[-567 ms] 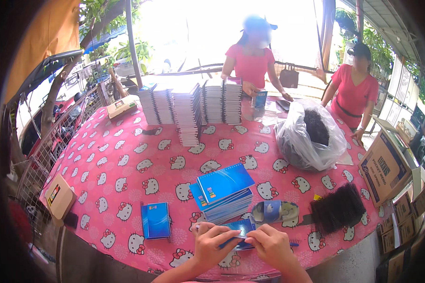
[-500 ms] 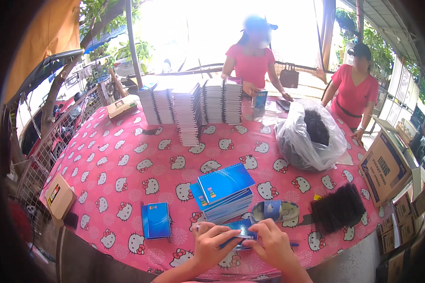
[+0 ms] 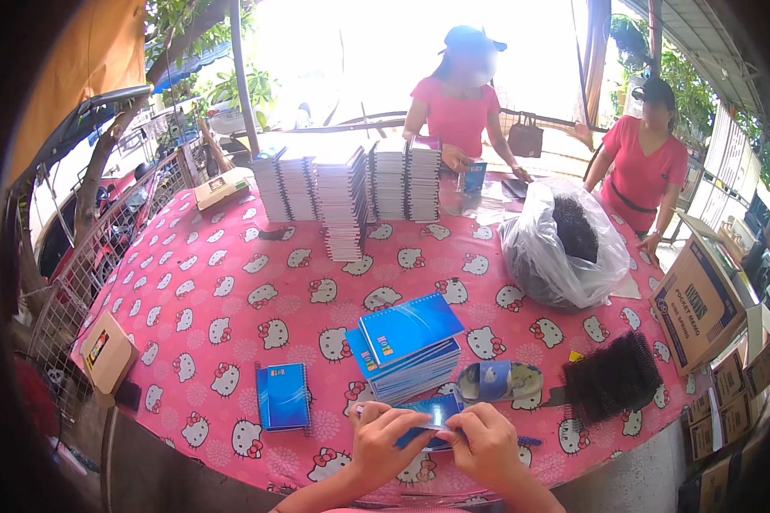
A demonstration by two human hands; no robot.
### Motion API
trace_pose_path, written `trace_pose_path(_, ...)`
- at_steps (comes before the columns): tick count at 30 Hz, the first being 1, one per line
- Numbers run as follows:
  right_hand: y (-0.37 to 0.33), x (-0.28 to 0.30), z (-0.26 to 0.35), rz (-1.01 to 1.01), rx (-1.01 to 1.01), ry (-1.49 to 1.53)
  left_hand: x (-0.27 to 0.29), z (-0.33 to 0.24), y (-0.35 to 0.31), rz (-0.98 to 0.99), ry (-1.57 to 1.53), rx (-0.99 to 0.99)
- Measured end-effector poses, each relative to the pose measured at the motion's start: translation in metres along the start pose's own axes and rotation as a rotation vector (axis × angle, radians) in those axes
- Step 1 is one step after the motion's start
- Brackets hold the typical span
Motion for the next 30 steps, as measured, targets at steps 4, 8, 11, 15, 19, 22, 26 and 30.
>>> trace_pose_path(4, -0.003, -0.001, -0.002, -0.053, -0.03, 0.01, -0.001, 0.0, -0.001, -0.014, -0.008, -0.028)
trace_pose_path(8, -0.001, -0.007, -0.011, 0.103, -0.01, 0.082, -0.002, 0.005, -0.004, 0.03, -0.036, 0.002)
trace_pose_path(11, 0.01, 0.032, -0.085, 0.04, -0.229, 0.055, -0.001, 0.0, -0.004, 0.037, -0.061, -0.024)
trace_pose_path(15, -0.001, 0.024, -0.156, 0.184, -0.119, -0.403, 0.001, 0.001, -0.001, 0.01, -0.091, 0.003)
trace_pose_path(19, -0.035, -0.001, -0.198, 0.193, -0.05, -0.503, -0.005, 0.001, 0.0, 0.05, -0.061, -0.056)
trace_pose_path(22, -0.033, -0.008, -0.21, 0.188, -0.067, -0.561, -0.008, -0.004, 0.008, 0.033, -0.078, -0.055)
trace_pose_path(26, -0.016, 0.014, -0.214, 0.007, -0.371, -0.464, -0.01, -0.003, 0.006, 0.021, -0.08, -0.049)
trace_pose_path(30, -0.005, 0.021, -0.198, -0.016, -0.357, -0.158, -0.012, -0.004, 0.003, 0.028, -0.076, -0.077)
Point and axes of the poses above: each hand's wrist, its own y-axis towards the middle knuckle, its own x-axis out of the back of the hand, z = x × y, the point moved 10 cm from there along y, towards the middle knuckle, and after that the axes turned 5 degrees about -z, right-handed, at the moved point
